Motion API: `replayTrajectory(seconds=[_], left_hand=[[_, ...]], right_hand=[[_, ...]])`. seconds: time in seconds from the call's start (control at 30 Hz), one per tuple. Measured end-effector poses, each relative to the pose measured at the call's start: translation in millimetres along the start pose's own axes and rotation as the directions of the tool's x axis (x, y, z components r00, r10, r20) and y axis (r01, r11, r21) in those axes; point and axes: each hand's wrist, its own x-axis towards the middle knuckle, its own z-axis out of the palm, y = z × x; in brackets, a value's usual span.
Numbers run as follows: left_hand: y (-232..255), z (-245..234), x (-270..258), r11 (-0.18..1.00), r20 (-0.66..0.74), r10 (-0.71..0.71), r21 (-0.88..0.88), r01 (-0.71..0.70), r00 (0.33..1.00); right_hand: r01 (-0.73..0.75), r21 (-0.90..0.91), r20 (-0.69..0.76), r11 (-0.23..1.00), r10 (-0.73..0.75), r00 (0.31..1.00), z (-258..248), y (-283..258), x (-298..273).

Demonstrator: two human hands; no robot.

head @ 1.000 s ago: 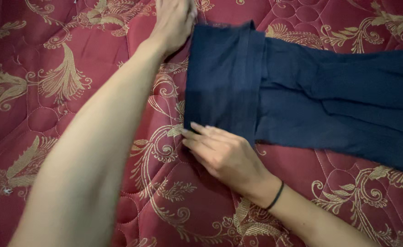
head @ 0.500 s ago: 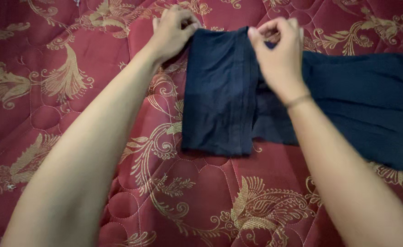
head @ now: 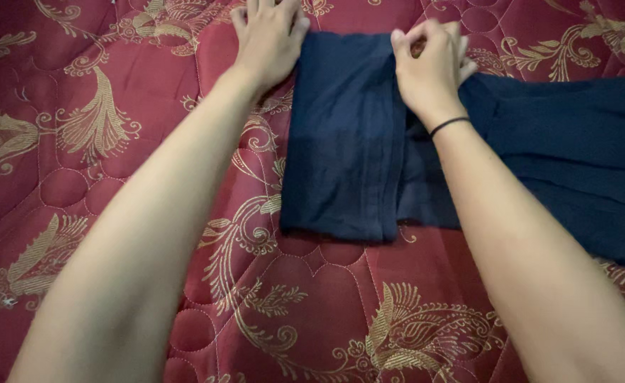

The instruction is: The person irons a dark short-sleeved shirt laid flat on a bed, moving a purple electric iron across the fabric with one hand while the other hand holds the shirt steady. They reposition and fold the shirt over and continue ironing the folded sections.

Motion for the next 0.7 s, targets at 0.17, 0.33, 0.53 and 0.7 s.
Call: replayTrajectory(seconds=[0.17, 0.33, 0.53, 0.7], left_hand=[[67, -27, -21, 1.000, -0.121, 0.002, 0.031, 0.002, 0.993], [182, -57, -86, 0.998, 0.101, 0.065, -0.013, -0.064, 0.993], [206, -81, -99, 0.721, 0.554, 0.143, -0.626, 0.297, 0.820], [138, -89, -73, 0.792, 0.031, -0.327, -0.536, 0.292, 0.944]], right_hand=[[0.199, 0.147, -0.188, 0.969, -0.170, 0.967, -19, -25, -37], [0.258, 0.323, -0.218, 0.911, -0.194, 0.957, -41, -31, -58], [0.181, 0.611, -0.164, 0.771, -0.101, 0.981, -69, -27, -65], [0.071, 0.555, -0.063, 0.829, -0.043, 0.997, -76, -15, -78]])
